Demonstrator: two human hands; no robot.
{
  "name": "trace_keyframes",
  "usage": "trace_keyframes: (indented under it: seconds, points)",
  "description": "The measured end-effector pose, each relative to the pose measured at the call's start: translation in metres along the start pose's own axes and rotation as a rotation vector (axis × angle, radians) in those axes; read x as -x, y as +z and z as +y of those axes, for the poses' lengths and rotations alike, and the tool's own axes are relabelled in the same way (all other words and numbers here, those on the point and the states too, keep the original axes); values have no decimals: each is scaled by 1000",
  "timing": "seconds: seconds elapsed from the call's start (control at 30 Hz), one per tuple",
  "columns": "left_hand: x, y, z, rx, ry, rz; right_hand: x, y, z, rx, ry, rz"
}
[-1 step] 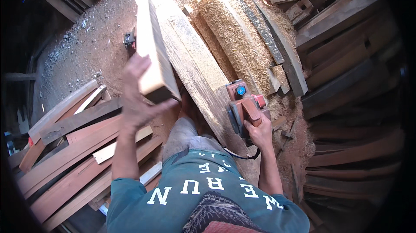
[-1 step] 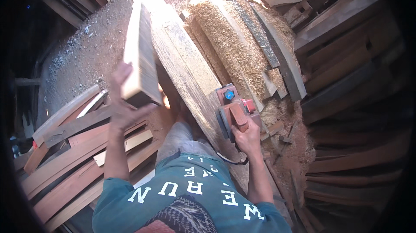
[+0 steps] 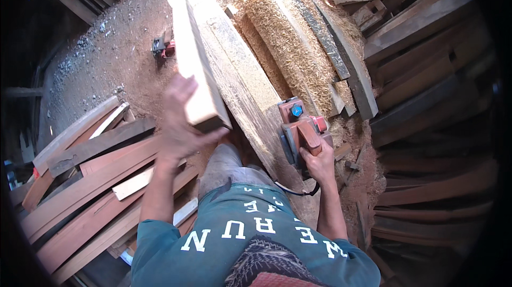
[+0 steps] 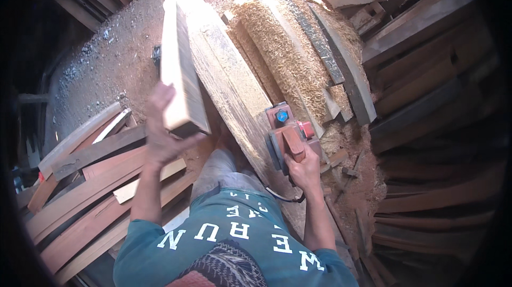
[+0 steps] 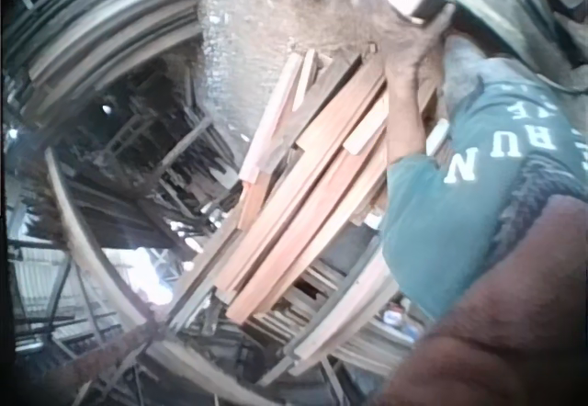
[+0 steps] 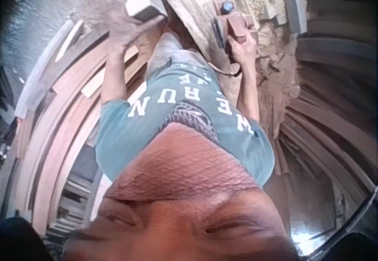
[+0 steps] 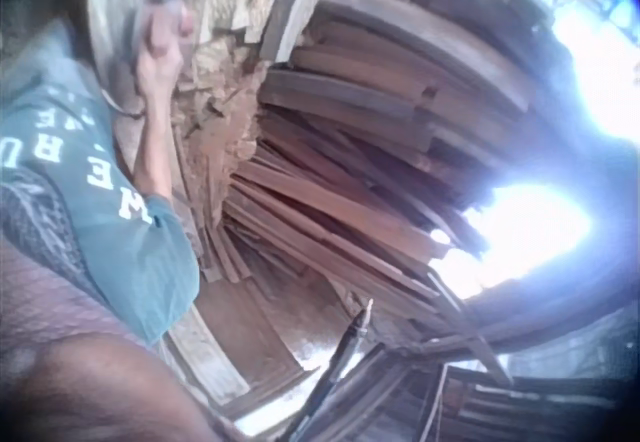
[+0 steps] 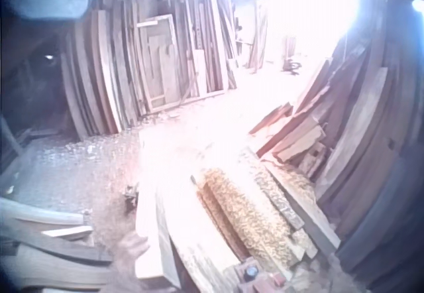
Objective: The person uses a circular saw to cut a long wooden plank on a workbench. After cutting, they use an electric sander to smooth the surface of the plank, flipping it over to sand both sides.
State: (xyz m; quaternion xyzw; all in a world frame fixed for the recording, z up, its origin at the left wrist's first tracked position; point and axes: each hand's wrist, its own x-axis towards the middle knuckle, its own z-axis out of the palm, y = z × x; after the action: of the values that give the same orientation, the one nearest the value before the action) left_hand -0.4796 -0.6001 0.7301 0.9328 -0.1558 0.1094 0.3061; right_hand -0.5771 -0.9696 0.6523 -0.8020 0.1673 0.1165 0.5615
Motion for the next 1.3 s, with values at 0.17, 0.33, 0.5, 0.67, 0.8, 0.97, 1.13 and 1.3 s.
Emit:
trace_keyframes:
  seconds: [0.17,0.33,0.5,0.67,0.8,0.97,1.13,1.3]
  points:
    - [104,181,-39,-184,-106,-60,-5,14,-13,6,-88,-14]
    - [120,219,-49,-67,-277,-335,-5,39,-7,52,-24,-113]
    - [123,167,-74,-57,-362,-387,0,81,1,149,-58,-150]
    - [170,160,-132,-4,-711,-529,-31,117,-24,164,-66,-146]
    - [164,154,-167,76,-841,-689,-110,159,-63,203,-68,-159]
    - [140,148,-220,144,-848,-660,-230,228,-131,219,-157,-181]
    - [126,145,-271,230,-944,-609,-337,299,-218,204,-158,-262]
    - [126,146,-307,291,-1030,-576,-448,374,-274,292,-388,-213]
